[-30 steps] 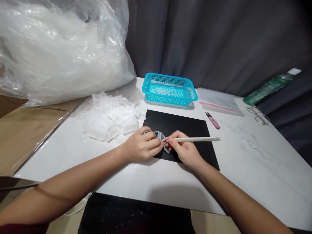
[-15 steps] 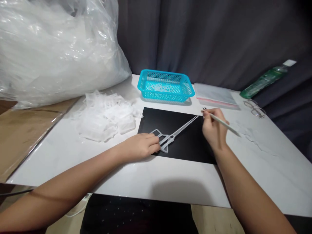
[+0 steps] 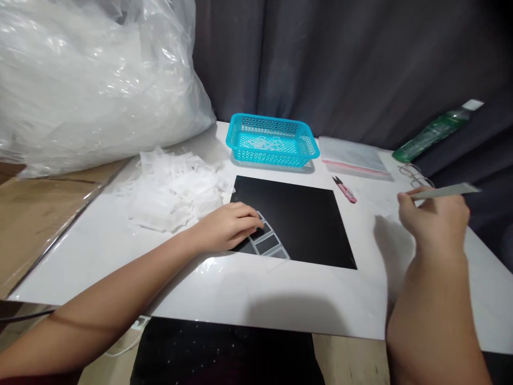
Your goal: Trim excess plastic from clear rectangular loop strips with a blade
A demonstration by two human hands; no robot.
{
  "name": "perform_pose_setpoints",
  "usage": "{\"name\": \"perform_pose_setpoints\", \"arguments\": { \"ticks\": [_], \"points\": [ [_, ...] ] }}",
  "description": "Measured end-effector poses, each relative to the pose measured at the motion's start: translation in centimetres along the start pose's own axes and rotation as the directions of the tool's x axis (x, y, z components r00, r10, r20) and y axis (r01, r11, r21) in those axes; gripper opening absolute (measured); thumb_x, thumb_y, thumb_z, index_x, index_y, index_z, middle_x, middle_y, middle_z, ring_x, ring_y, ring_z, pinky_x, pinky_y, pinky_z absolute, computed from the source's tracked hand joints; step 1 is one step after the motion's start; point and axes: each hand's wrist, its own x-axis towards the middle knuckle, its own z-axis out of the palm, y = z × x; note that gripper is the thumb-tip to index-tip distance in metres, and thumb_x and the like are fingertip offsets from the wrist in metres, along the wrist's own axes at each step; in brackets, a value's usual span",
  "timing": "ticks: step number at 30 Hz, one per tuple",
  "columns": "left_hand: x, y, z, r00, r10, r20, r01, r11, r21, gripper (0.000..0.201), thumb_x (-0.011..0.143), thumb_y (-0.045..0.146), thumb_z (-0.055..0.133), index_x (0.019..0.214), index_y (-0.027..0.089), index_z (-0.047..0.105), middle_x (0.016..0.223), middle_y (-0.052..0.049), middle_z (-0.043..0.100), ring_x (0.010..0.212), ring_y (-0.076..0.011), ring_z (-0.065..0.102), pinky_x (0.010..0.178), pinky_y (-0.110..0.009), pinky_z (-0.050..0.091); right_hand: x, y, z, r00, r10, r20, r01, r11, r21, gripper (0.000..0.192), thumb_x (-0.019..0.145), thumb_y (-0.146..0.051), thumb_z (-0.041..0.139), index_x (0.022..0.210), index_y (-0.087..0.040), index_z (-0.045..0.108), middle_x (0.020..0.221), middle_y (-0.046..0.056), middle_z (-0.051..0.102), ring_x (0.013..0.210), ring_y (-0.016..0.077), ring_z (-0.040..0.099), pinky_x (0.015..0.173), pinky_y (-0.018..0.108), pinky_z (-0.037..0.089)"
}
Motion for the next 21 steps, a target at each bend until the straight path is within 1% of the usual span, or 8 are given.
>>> {"name": "perform_pose_setpoints", "arguments": {
  "ticks": [4,6,8,10,13,15,18,21],
  "points": [
    [-0.2,-0.4,0.1,0.994,0.089,0.059,-0.090,0.996,0.014,0.019,0.094,0.023,0.053,0.102,0.016,0.069,0.118,-0.012,0.065,0.104,-0.0246,0.059,0.088,-0.041,0.048,-3.6,-6.7,0.4,0.959,-0.263,0.102,0.213,0.913,0.348,0.017,0.083,-0.035,0.056,0.078,-0.021,0.063,0.070,0.004,0.061,0.060,0.0187,0.054,0.059,0.032,0.037],
    [-0.4,-0.3,0.3,0.992,0.108,0.068,-0.109,0.994,0.009,0.017,0.094,0.024,0.055,0.093,0.017,0.070,0.117,-0.011,0.067,0.100,-0.0241,0.061,0.086,-0.041,0.048,-6.1,-9.6,0.9,0.877,-0.432,0.209,0.286,0.820,0.496,0.020,0.089,-0.034,0.051,0.096,-0.022,0.064,0.070,0.002,0.063,0.061,0.0181,0.059,0.063,0.031,0.041],
    [-0.5,0.2,0.4,0.993,0.094,0.072,-0.093,0.996,-0.009,0.018,0.094,0.021,0.052,0.088,0.016,0.068,0.113,-0.011,0.068,0.097,-0.0221,0.061,0.085,-0.039,0.047,-8.3,-11.4,1.2,0.743,-0.580,0.334,0.255,0.706,0.660,0.024,0.096,-0.033,0.041,0.107,-0.023,0.060,0.076,0.003,0.066,0.070,0.0182,0.063,0.068,0.031,0.044],
    [-0.4,0.7,0.3,0.997,0.045,0.058,-0.042,0.998,-0.051,0.018,0.095,0.018,0.048,0.089,0.015,0.065,0.108,-0.011,0.067,0.095,-0.0203,0.061,0.085,-0.038,0.046,-10.0,-12.5,1.4,0.626,-0.672,0.395,0.190,0.622,0.759,0.024,0.099,-0.033,0.037,0.097,-0.023,0.058,0.086,0.004,0.067,0.080,0.0183,0.063,0.072,0.032,0.044],
    [-0.2,1.4,0.1,0.997,-0.077,-0.018,0.073,0.985,-0.154,0.016,0.097,0.019,0.043,0.092,0.015,0.058,0.097,-0.009,0.065,0.090,-0.0180,0.059,0.081,-0.034,0.046,-11.7,-13.2,1.4,0.528,-0.728,0.438,-0.046,0.490,0.870,0.018,0.097,-0.036,0.046,0.084,-0.023,0.047,0.100,0.004,0.065,0.088,0.0181,0.061,0.075,0.032,0.044],
    [-0.1,1.9,0.0,0.985,-0.148,-0.088,0.126,0.969,-0.212,0.015,0.097,0.020,0.042,0.090,0.015,0.055,0.087,-0.006,0.063,0.082,-0.0165,0.057,0.077,-0.032,0.045,-12.6,-13.7,1.2,0.504,-0.745,0.437,-0.280,0.338,0.899,0.026,0.088,-0.035,0.062,0.082,-0.023,0.039,0.101,0.002,0.062,0.088,0.0167,0.060,0.073,0.030,0.044],
    [-0.1,2.5,0.0,0.961,-0.241,-0.138,0.166,0.897,-0.410,0.015,0.097,0.023,0.043,0.089,0.016,0.053,0.082,-0.004,0.059,0.077,-0.0146,0.055,0.071,-0.028,0.045,-13.9,-14.6,0.2,0.520,-0.725,0.452,-0.558,0.113,0.822,0.041,0.077,-0.024,0.076,0.080,-0.024,0.035,0.086,-0.005,0.052,0.079,0.0124,0.059,0.067,0.026,0.044],
    [-0.1,3.4,0.3,0.937,-0.347,-0.029,0.199,0.603,-0.773,0.018,0.099,0.031,0.044,0.092,0.016,0.049,0.084,-0.004,0.060,0.073,-0.0122,0.057,0.065,-0.023,0.045,-14.9,-15.1,-1.0,0.554,-0.701,0.450,-0.672,-0.056,0.739,0.038,0.079,-0.013,0.073,0.079,-0.024,0.036,0.081,-0.007,0.048,0.071,0.0087,0.059,0.064,0.024,0.047]
  ]
}}
